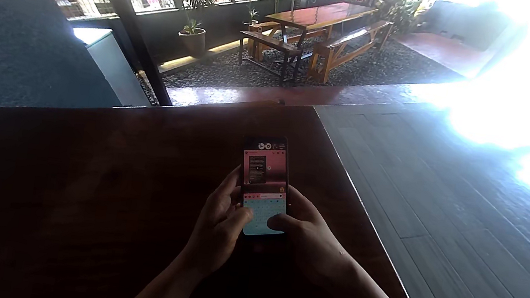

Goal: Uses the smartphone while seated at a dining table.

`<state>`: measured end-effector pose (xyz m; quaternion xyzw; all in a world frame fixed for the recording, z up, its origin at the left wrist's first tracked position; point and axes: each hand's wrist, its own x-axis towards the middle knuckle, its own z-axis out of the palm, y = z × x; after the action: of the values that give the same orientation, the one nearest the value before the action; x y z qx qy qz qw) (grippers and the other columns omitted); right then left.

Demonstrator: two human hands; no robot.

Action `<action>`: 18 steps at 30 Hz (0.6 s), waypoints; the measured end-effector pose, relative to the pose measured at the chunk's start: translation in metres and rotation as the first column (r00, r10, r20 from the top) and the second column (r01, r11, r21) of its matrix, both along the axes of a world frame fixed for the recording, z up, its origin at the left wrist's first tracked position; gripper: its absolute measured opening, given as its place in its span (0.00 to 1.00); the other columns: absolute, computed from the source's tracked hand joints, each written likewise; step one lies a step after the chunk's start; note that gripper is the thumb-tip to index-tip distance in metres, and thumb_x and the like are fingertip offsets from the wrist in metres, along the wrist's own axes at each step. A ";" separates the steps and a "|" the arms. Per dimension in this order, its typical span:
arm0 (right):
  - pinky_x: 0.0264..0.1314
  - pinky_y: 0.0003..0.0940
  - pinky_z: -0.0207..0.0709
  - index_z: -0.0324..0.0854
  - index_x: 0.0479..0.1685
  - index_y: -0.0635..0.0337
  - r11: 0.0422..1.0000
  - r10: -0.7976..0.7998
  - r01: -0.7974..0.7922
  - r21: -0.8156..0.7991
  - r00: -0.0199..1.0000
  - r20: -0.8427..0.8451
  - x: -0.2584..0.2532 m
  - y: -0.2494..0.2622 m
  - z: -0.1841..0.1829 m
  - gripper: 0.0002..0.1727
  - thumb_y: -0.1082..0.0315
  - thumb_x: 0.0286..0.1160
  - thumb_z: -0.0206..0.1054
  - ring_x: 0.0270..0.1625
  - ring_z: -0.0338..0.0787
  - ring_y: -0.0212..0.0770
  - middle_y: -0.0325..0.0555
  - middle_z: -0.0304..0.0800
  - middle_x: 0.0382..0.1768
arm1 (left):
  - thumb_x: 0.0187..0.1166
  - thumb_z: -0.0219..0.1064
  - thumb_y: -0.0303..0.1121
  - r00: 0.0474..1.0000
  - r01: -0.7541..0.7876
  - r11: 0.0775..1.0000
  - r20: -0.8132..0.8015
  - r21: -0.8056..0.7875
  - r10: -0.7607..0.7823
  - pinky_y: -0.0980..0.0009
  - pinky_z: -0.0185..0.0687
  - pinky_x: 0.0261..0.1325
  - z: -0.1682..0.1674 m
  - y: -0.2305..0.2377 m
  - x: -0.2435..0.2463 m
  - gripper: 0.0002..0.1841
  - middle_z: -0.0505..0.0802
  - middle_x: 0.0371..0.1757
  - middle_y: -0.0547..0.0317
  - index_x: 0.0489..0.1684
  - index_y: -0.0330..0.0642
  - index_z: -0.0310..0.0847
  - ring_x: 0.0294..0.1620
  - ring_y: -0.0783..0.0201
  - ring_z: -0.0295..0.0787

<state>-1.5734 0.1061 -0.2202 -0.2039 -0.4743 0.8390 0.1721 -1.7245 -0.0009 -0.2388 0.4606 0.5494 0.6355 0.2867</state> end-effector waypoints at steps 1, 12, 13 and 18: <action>0.46 0.49 0.94 0.72 0.74 0.60 1.000 0.000 0.000 0.001 1.000 0.004 0.000 0.000 0.000 0.25 0.82 0.75 0.59 0.50 0.95 0.56 0.63 0.89 0.55 | 0.72 0.55 0.23 1.000 0.000 1.000 0.000 -0.004 0.000 0.62 0.91 0.61 0.000 0.000 0.000 0.36 0.91 0.65 0.52 0.87 0.50 0.64 0.61 0.56 0.91; 0.47 0.50 0.94 0.72 0.74 0.60 1.000 0.007 -0.007 0.018 1.000 -0.006 -0.001 0.000 0.000 0.25 0.81 0.76 0.59 0.50 0.95 0.56 0.62 0.89 0.56 | 0.73 0.56 0.23 1.000 -0.014 1.000 -0.016 0.004 0.014 0.62 0.90 0.62 0.000 0.001 0.000 0.35 0.91 0.65 0.53 0.87 0.50 0.64 0.62 0.56 0.91; 0.47 0.50 0.94 0.73 0.73 0.60 1.000 0.010 -0.010 0.023 1.000 -0.010 -0.001 0.000 -0.001 0.24 0.80 0.77 0.59 0.50 0.95 0.56 0.62 0.89 0.56 | 0.73 0.56 0.23 0.999 -0.019 1.000 -0.026 0.002 0.019 0.62 0.91 0.62 0.000 0.001 0.000 0.35 0.91 0.65 0.53 0.87 0.50 0.64 0.62 0.57 0.91; 0.46 0.49 0.94 0.73 0.72 0.61 1.000 0.002 -0.001 0.022 1.000 -0.016 -0.001 0.001 -0.002 0.22 0.79 0.79 0.61 0.49 0.95 0.55 0.63 0.89 0.55 | 0.73 0.57 0.23 0.999 -0.027 1.000 -0.037 -0.012 0.026 0.63 0.91 0.59 0.000 0.002 0.000 0.34 0.92 0.62 0.53 0.86 0.49 0.65 0.59 0.57 0.92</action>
<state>-1.5749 0.1070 -0.2225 -0.1951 -0.4824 0.8353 0.1776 -1.7242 0.0007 -0.2387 0.4631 0.5647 0.6271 0.2709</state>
